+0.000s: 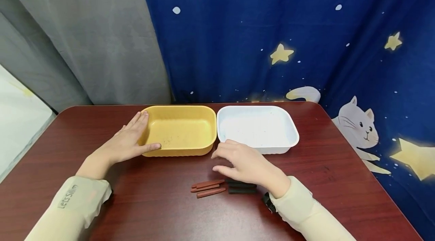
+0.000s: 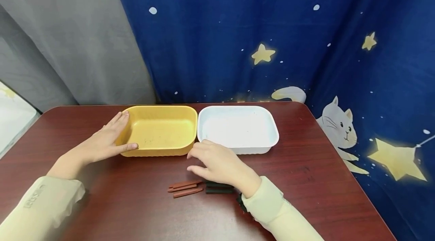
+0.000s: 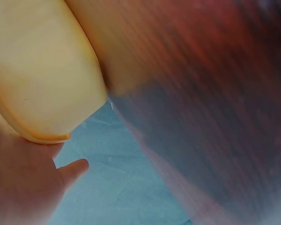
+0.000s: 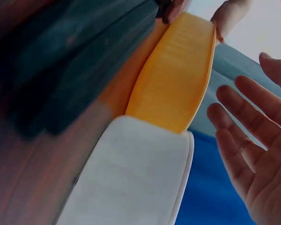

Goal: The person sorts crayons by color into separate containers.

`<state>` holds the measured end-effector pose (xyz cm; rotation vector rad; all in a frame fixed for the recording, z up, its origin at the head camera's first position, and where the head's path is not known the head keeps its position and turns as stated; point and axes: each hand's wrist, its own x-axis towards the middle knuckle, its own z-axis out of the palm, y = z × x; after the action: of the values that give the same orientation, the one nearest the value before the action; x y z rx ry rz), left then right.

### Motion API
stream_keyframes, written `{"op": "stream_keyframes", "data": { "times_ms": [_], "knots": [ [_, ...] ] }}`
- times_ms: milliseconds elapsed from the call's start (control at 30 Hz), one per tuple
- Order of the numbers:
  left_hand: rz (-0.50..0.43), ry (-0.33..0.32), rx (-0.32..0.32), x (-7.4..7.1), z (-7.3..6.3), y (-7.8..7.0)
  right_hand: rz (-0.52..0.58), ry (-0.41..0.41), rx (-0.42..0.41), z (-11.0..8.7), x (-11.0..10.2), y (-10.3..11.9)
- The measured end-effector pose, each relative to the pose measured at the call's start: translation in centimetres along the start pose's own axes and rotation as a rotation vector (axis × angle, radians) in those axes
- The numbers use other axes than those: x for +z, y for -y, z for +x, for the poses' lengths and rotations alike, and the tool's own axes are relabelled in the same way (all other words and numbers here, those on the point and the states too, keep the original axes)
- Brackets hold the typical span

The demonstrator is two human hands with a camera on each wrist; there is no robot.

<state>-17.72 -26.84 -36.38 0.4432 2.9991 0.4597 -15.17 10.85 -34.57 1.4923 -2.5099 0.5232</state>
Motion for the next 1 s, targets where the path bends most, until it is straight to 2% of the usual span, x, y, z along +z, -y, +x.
{"op": "stream_keyframes", "data": {
  "times_ms": [300,467,700,1000],
  "knots": [
    [0.013,0.005,0.003,-0.1,0.0,-0.1,0.012,0.199,0.039,0.9,1.1,0.8],
    [0.017,0.003,0.001,0.0,0.0,0.0,0.019,0.284,0.060,1.3,1.7,1.1],
    [0.035,0.009,-0.004,0.0,0.4,-0.3,0.041,0.374,0.085,1.8,2.0,1.3],
    [0.038,0.007,-0.005,0.0,0.0,-0.1,0.068,0.454,0.084,2.4,2.6,1.3]
  ]
}}
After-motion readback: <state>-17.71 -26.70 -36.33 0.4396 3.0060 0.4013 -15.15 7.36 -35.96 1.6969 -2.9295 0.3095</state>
